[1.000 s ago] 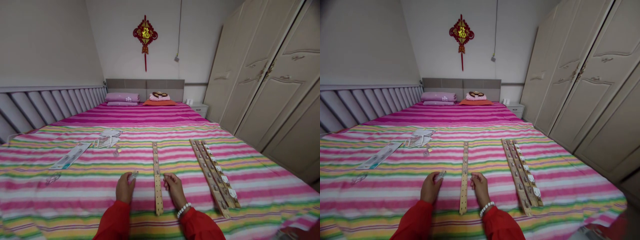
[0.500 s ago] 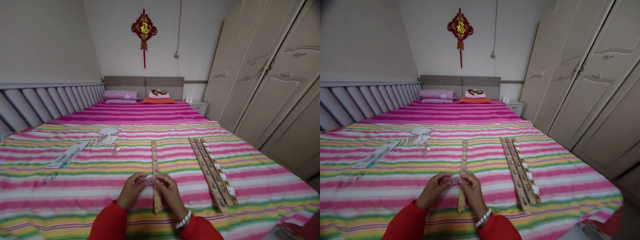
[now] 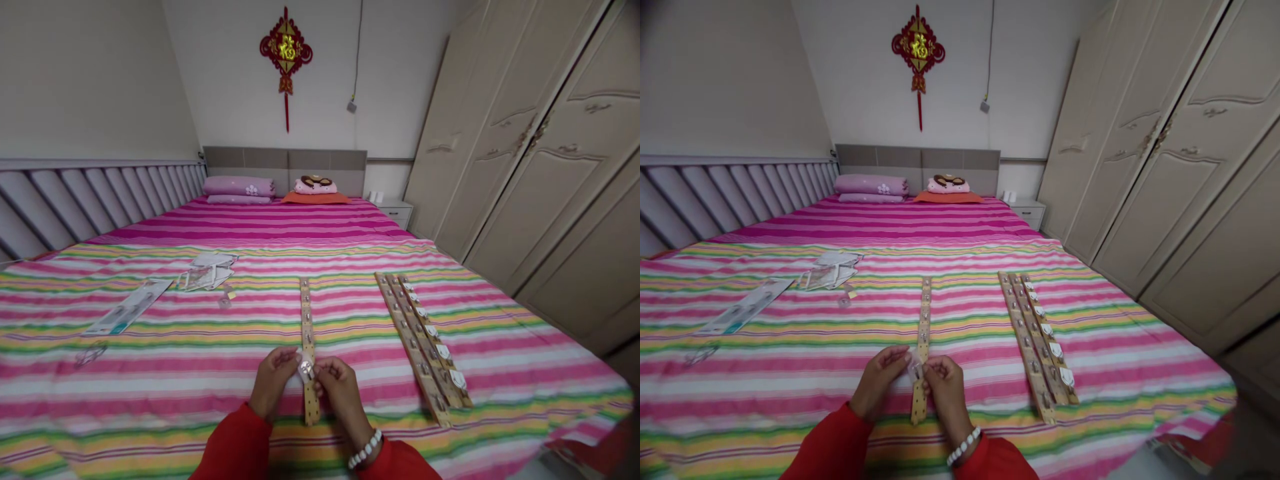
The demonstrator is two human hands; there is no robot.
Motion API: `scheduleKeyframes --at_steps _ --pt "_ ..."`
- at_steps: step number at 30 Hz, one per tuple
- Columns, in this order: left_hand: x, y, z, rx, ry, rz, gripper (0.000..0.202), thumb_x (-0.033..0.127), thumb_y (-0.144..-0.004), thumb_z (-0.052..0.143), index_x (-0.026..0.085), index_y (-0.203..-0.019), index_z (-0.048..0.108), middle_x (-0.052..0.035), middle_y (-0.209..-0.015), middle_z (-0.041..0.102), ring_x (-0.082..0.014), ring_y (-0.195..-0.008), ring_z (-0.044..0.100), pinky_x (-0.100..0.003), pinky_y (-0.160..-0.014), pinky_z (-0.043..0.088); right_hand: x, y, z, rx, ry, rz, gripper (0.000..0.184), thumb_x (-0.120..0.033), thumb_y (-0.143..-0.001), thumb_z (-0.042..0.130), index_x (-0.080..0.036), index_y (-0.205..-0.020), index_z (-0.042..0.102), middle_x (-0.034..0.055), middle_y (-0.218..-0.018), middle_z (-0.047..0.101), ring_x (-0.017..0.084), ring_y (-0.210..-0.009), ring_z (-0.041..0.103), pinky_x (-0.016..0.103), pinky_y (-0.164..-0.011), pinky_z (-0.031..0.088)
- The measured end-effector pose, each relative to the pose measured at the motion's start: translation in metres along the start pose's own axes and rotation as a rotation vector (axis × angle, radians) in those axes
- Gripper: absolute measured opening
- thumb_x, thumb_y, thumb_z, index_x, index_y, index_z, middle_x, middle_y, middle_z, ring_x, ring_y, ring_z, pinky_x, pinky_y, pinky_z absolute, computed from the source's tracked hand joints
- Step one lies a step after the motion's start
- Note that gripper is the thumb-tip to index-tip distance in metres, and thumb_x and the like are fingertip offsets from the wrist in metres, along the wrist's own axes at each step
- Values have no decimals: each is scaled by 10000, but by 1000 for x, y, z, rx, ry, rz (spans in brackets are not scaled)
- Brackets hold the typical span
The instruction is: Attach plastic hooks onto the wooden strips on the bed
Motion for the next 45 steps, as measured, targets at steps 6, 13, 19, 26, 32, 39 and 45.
scheduleKeyframes --at_steps 6,13,19,26,32,39,45 --pt "-17 -3 6 29 -33 0 483 363 -458 791 112 -851 664 -29 -687 669 -155 -622 628 -287 -620 505 8 -2 -4 104 -44 29 227 -332 -555 737 -156 -632 617 -43 -421 557 91 -363 458 215 -403 358" --pt "-17 -12 12 72 -93 85 398 366 -476 757 130 -778 649 -22 -657 649 -172 -636 630 -315 -645 517 8 -8 -4 132 68 -56 179 -312 -570 700 -154 -650 670 6 -533 641 137 -487 540 246 -472 422" --pt "-18 -14 16 70 -119 107 299 326 -526 717 148 -758 654 -35 -679 681 -180 -665 643 -313 -665 525 3 -10 -3 123 215 -162 163 -303 -651 646 -161 -712 696 19 -583 673 159 -532 573 259 -504 460" --pt "-21 -16 14 70 -118 99 292 320 -532 710 144 -760 658 -42 -680 684 -183 -663 641 -312 -665 521 4 -11 -3 116 295 -192 189 -298 -691 617 -155 -774 708 38 -634 700 170 -558 598 263 -515 483" --pt "-28 -19 13 75 -144 118 289 344 -568 701 148 -776 659 -49 -704 684 -189 -683 638 -323 -691 512 8 -13 -4 98 309 -195 205 -311 -712 624 -160 -816 714 44 -659 711 177 -577 614 270 -528 500" --pt "-38 -21 8 56 -290 251 359 390 -661 625 175 -937 703 -59 -826 640 -203 -789 617 -358 -754 514 18 -16 -10 99 403 -292 223 -282 -750 592 -156 -872 729 80 -784 703 190 -671 619 302 -630 519" --pt "-41 -16 16 -105 -509 401 381 331 -780 493 194 -1083 680 -77 -891 541 -211 -863 558 -401 -812 499 10 -15 -3 -52 633 -364 355 -163 -822 471 -200 -1107 680 67 -807 656 192 -759 618 302 -714 508"
Point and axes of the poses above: each hand's wrist, its own y-axis away from the middle knuckle, its own z-axis out of the palm, x = y × z, the point moved 5 cm from there along -y, towards the middle knuckle
